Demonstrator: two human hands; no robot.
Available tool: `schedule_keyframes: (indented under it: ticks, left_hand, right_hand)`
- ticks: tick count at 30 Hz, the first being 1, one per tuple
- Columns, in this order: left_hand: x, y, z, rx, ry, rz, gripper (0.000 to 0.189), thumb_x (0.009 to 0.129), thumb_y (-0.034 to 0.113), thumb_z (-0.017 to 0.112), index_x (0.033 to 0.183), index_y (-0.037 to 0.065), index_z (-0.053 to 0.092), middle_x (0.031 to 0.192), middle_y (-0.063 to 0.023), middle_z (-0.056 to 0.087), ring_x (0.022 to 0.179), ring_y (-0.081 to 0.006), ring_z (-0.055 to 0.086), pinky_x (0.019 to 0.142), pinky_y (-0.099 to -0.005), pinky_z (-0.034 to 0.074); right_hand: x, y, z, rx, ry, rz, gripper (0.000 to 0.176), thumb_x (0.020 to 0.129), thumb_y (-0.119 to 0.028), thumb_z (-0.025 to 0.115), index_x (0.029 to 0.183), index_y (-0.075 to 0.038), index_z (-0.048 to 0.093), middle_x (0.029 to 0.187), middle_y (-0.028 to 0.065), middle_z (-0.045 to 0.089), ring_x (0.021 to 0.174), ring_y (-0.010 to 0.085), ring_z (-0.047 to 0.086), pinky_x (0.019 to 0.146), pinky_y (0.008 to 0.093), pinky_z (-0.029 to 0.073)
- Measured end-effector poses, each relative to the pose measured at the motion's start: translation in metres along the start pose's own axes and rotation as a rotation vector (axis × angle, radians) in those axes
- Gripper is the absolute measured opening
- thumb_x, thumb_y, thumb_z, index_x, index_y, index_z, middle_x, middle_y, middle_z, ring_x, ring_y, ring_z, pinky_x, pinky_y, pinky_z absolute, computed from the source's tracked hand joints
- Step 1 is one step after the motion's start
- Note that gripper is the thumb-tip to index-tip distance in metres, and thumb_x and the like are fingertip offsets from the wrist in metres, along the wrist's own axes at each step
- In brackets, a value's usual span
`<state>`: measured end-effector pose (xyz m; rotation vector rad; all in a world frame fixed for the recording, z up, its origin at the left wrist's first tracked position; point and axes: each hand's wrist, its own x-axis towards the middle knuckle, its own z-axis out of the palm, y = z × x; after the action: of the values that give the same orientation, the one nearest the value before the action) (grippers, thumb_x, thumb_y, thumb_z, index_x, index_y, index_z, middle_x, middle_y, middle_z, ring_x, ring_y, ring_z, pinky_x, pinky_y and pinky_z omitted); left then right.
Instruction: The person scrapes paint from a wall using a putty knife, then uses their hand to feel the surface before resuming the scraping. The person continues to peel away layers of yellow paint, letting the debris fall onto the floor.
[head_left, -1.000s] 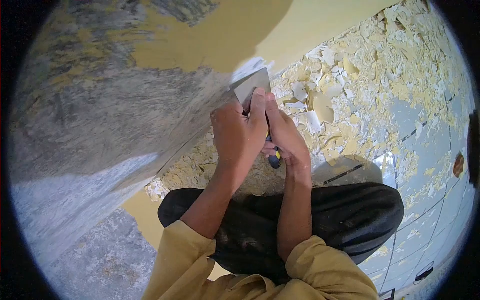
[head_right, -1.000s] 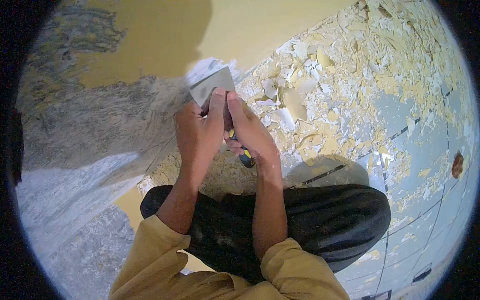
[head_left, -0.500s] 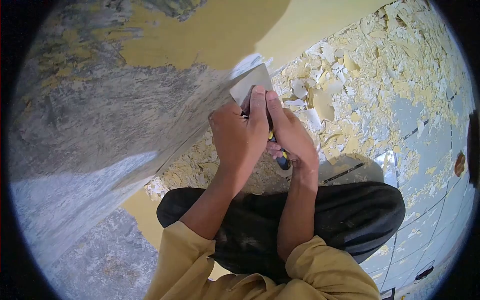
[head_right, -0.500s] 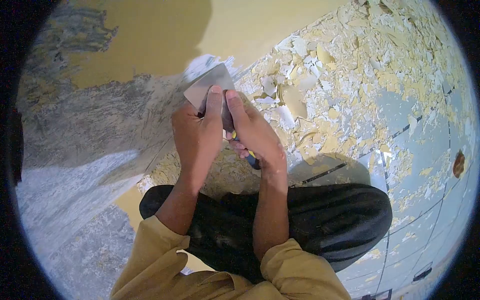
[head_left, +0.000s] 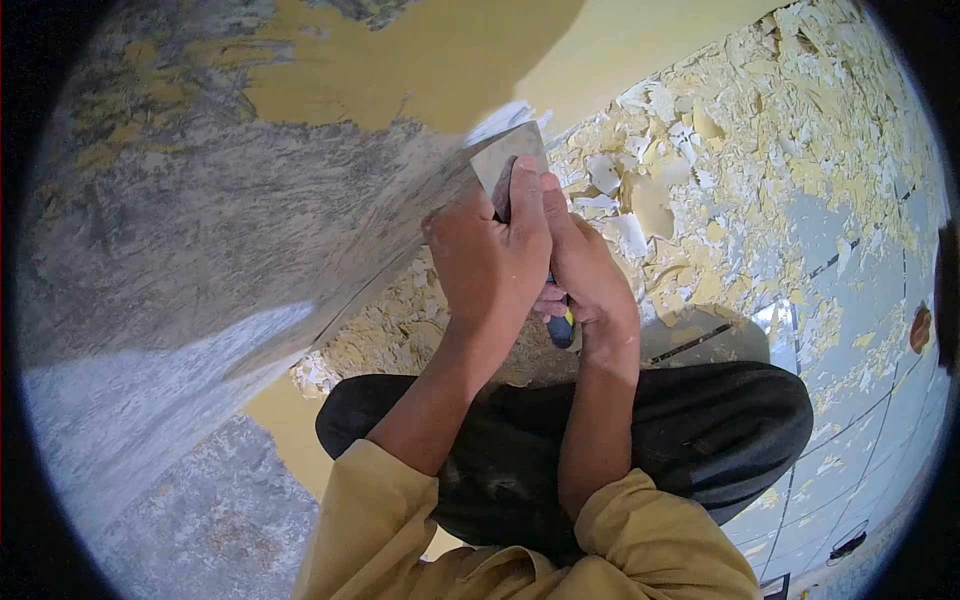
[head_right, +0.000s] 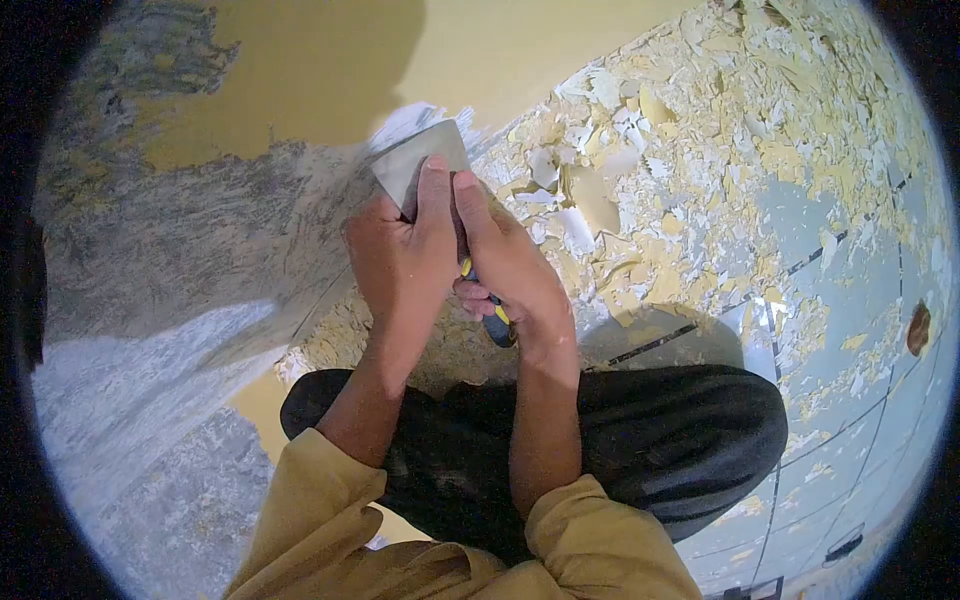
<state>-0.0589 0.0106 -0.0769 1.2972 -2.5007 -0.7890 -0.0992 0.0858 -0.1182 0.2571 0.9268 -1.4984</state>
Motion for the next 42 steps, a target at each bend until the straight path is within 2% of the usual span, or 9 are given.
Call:
schedule_keyframes:
  ticks: [1, 2, 14, 16, 19, 25, 32, 36, 42]
  left_hand:
    - [0.001, 0.001, -0.001, 0.061, -0.009, 0.048, 0.035, 0.089, 0.029, 0.059, 0.074, -0.002, 0.066, 0.057, -0.0138, 0.062, 0.048, -0.0209, 0.061, 0.049, -0.0345, 0.044]
    - [0.002, 0.001, 0.000, 0.061, -0.005, 0.047, 0.035, 0.089, 0.029, 0.059, 0.074, -0.002, 0.066, 0.057, -0.0138, 0.062, 0.048, -0.0209, 0.061, 0.049, -0.0345, 0.044]
    - [0.012, -0.014, 0.007, -0.036, 0.135, 0.135, 0.035, 0.087, 0.031, 0.061, 0.079, -0.003, 0.068, 0.064, -0.0177, 0.065, 0.057, -0.0287, 0.065, 0.057, -0.0357, 0.049]
    - [0.011, -0.010, 0.004, -0.142, 0.095, 0.148, 0.035, 0.088, 0.029, 0.057, 0.075, -0.002, 0.067, 0.065, -0.0187, 0.065, 0.068, -0.0380, 0.064, 0.072, -0.0449, 0.049]
    - [0.011, -0.007, 0.003, 0.091, 0.076, 0.120, 0.035, 0.086, 0.031, 0.061, 0.080, -0.003, 0.068, 0.063, -0.0187, 0.064, 0.058, -0.0317, 0.066, 0.058, -0.0372, 0.049]
    - [0.019, 0.002, 0.006, -0.022, 0.073, 0.207, 0.034, 0.088, 0.029, 0.059, 0.078, -0.003, 0.067, 0.062, -0.0199, 0.062, 0.057, -0.0334, 0.064, 0.056, -0.0391, 0.048]
    - [0.013, 0.002, 0.003, -0.102, 0.013, 0.158, 0.033, 0.089, 0.027, 0.058, 0.078, -0.003, 0.066, 0.063, -0.0182, 0.063, 0.058, -0.0319, 0.065, 0.057, -0.0391, 0.048]
    - [0.006, -0.002, -0.002, 0.049, -0.014, 0.088, 0.036, 0.089, 0.030, 0.058, 0.077, -0.003, 0.066, 0.063, -0.0185, 0.063, 0.058, -0.0324, 0.065, 0.056, -0.0386, 0.047]
    - [0.003, -0.007, -0.005, 0.142, 0.038, 0.055, 0.039, 0.088, 0.033, 0.059, 0.075, -0.003, 0.066, 0.061, -0.0196, 0.062, 0.057, -0.0331, 0.064, 0.056, -0.0390, 0.047]
  right_hand:
    - [0.001, 0.001, 0.001, -0.001, -0.001, 0.001, 0.052, 0.097, -0.054, 0.037, 0.093, -0.004, 0.052, 0.059, 0.0016, 0.044, 0.036, 0.0074, 0.035, 0.030, 0.0224, 0.026]
    - [0.003, 0.002, 0.001, -0.021, 0.058, -0.020, 0.059, 0.096, -0.057, 0.036, 0.088, -0.002, 0.056, 0.056, 0.0017, 0.047, 0.036, 0.0075, 0.037, 0.030, 0.0230, 0.028]
    - [0.020, 0.021, 0.023, 0.010, 0.172, -0.119, 0.067, 0.097, -0.058, 0.028, 0.076, -0.001, 0.055, 0.052, 0.0011, 0.046, 0.036, 0.0087, 0.039, 0.031, 0.0245, 0.030]
    - [0.025, 0.023, 0.023, 0.007, 0.205, -0.141, 0.068, 0.097, -0.059, 0.028, 0.074, -0.002, 0.055, 0.052, 0.0013, 0.047, 0.037, 0.0090, 0.040, 0.031, 0.0247, 0.030]
    - [0.026, 0.023, 0.021, 0.062, 0.176, -0.137, 0.069, 0.096, -0.060, 0.028, 0.075, -0.001, 0.056, 0.052, 0.0020, 0.047, 0.037, 0.0095, 0.041, 0.030, 0.0252, 0.031]
    - [0.018, 0.011, 0.025, 0.169, 0.239, -0.109, 0.070, 0.096, -0.061, 0.028, 0.078, 0.000, 0.056, 0.051, 0.0025, 0.047, 0.036, 0.0095, 0.040, 0.030, 0.0253, 0.031]
    - [0.013, 0.007, 0.012, 0.070, 0.103, -0.107, 0.064, 0.097, -0.057, 0.028, 0.085, -0.001, 0.055, 0.051, 0.0012, 0.044, 0.034, 0.0086, 0.036, 0.030, 0.0243, 0.030]
    - [-0.001, -0.005, 0.013, -0.005, 0.043, 0.039, 0.058, 0.098, -0.056, 0.030, 0.090, -0.003, 0.053, 0.052, -0.0002, 0.041, 0.034, 0.0069, 0.033, 0.030, 0.0230, 0.028]
    - [0.003, 0.003, 0.010, -0.001, 0.004, 0.023, 0.058, 0.097, -0.056, 0.032, 0.096, -0.002, 0.052, 0.055, -0.0002, 0.043, 0.036, 0.0071, 0.033, 0.031, 0.0231, 0.027]
